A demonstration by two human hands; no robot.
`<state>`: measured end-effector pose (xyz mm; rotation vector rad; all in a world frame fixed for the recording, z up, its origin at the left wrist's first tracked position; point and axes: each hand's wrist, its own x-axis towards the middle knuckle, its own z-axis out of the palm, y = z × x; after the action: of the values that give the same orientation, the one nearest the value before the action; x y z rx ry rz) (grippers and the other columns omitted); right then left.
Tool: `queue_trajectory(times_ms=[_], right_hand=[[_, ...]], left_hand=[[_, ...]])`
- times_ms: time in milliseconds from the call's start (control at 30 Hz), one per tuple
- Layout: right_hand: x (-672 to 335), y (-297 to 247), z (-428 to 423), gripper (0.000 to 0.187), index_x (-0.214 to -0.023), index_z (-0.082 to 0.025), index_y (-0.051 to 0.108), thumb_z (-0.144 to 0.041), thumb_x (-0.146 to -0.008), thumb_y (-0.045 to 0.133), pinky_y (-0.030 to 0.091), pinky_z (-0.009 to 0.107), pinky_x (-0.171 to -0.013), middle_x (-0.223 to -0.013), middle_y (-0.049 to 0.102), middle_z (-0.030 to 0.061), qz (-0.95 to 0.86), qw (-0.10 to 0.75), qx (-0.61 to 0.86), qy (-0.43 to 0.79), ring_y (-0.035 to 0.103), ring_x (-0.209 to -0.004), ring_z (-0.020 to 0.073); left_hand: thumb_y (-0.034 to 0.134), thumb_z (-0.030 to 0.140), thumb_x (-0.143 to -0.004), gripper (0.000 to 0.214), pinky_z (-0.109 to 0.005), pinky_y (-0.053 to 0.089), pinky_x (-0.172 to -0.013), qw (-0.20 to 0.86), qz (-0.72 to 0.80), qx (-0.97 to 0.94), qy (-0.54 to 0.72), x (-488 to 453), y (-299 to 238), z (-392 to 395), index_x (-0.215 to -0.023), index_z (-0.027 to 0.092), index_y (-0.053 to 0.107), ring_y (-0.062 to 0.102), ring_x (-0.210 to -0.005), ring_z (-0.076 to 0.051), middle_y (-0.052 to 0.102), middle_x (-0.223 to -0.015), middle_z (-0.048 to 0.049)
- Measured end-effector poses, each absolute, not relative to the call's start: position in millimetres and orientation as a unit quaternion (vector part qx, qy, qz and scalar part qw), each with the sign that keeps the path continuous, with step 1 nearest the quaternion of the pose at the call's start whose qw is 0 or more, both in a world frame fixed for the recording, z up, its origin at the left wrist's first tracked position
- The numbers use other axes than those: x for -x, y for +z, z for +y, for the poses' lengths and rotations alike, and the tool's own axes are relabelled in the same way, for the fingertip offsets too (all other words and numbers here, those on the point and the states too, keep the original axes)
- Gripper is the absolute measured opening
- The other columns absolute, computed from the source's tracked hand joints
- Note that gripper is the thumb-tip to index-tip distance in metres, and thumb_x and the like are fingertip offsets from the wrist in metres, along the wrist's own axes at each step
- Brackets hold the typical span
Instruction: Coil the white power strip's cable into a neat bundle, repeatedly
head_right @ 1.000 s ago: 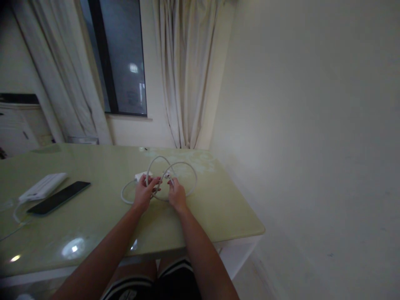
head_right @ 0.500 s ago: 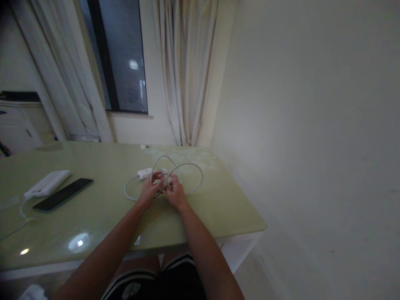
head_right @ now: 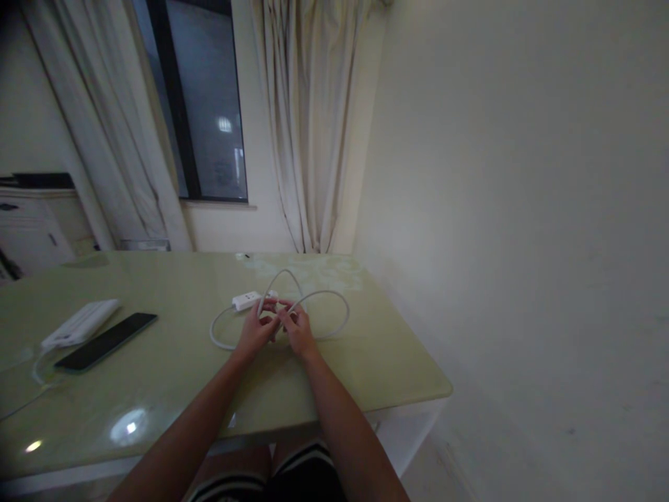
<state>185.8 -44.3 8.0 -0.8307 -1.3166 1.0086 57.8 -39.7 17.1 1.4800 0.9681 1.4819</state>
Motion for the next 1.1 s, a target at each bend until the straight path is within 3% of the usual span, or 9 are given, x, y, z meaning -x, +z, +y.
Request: queue_trajectory(times_ms=[167, 467, 600, 767, 867, 1000, 1100], right_hand=[[-183.7, 7.5, -41.1, 0.034, -0.098, -0.019, 0.062, -0.049, -0.082, 0.068, 0.036, 0.02, -0.047, -0.067, 0.052, -0.0042, -0.538, 0.627, 0.357, 0.436, 0.044, -0.054, 0.0098], [-182.6, 5.7, -39.6, 0.028, -0.088, -0.021, 0.054, -0.046, -0.084, 0.065, 0.048, 0.025, -0.063, -0.076, 0.063, -0.0002, -0.528, 0.656, 0.371, 0.391, 0.058, -0.067, 0.0137], [-185.1, 8.8, -40.4, 0.022, -0.082, -0.02, 0.055, -0.04, -0.081, 0.064, 0.046, 0.026, -0.066, -0.074, 0.064, 0.0005, -0.525, 0.658, 0.438, 0.314, 0.058, -0.069, 0.0147], [-187.9, 8.8, -40.9, 0.03, -0.08, -0.022, 0.051, -0.045, -0.077, 0.071, 0.041, 0.026, -0.061, -0.068, 0.057, -0.0035, -0.501, 0.636, 0.551, 0.203, 0.052, -0.061, 0.0142], [-187.8, 9.9, -44.5, 0.031, -0.082, -0.023, 0.05, -0.043, -0.078, 0.073, 0.038, 0.027, -0.061, -0.064, 0.052, -0.0056, -0.521, 0.598, 0.596, 0.124, 0.048, -0.058, 0.0146], [-185.7, 15.0, -53.4, 0.011, -0.093, -0.02, 0.06, -0.028, -0.087, 0.065, 0.041, 0.033, -0.083, -0.088, 0.064, 0.0043, -0.62, 0.536, 0.573, -0.008, 0.056, -0.086, 0.0207], [-184.4, 17.1, -57.8, 0.022, -0.113, -0.019, 0.064, -0.019, -0.091, 0.057, 0.036, 0.038, -0.099, -0.111, 0.067, 0.0098, -0.693, 0.473, 0.543, -0.036, 0.054, -0.11, 0.0245]], left_hand=[[0.077, 0.05, -0.073, 0.05, -0.02, 0.049, -0.033, 0.407, 0.378, -0.588, 0.588, -58.9, 15.4, -39.5, -0.104, 0.018, 0.054, 0.058, -0.051, -0.008, 0.059, -0.097, -0.0021], [0.076, 0.052, -0.075, 0.05, -0.018, 0.047, -0.034, 0.405, 0.396, -0.553, 0.611, -62.8, 18.5, -44.4, -0.102, 0.022, 0.046, 0.062, -0.056, -0.009, 0.062, -0.105, -0.0034], [0.067, 0.048, -0.083, 0.041, -0.019, 0.048, -0.035, 0.384, 0.4, -0.541, 0.632, -63.8, 15.6, -42.7, -0.105, 0.022, 0.046, 0.057, -0.052, -0.006, 0.063, -0.117, -0.0068], [0.063, 0.045, -0.086, 0.037, -0.018, 0.047, -0.036, 0.354, 0.414, -0.55, 0.633, -62.2, 13.4, -41.1, -0.111, 0.022, 0.05, 0.056, -0.051, -0.007, 0.067, -0.1, -0.0036], [0.063, 0.045, -0.085, 0.036, -0.019, 0.048, -0.037, 0.339, 0.418, -0.556, 0.634, -61.4, 12.9, -41.7, -0.11, 0.022, 0.051, 0.057, -0.052, -0.008, 0.068, -0.104, -0.0048], [0.063, 0.044, -0.086, 0.033, -0.02, 0.049, -0.037, 0.334, 0.407, -0.564, 0.636, -61.2, 12.6, -43.7, -0.106, 0.021, 0.05, 0.057, -0.054, -0.007, 0.065, -0.126, -0.0105], [0.062, 0.044, -0.087, 0.033, -0.02, 0.051, -0.04, 0.332, 0.402, -0.568, 0.637, -61.3, 12.9, -44.8, -0.107, 0.021, 0.05, 0.059, -0.057, -0.008, 0.065, -0.129, -0.0126]])
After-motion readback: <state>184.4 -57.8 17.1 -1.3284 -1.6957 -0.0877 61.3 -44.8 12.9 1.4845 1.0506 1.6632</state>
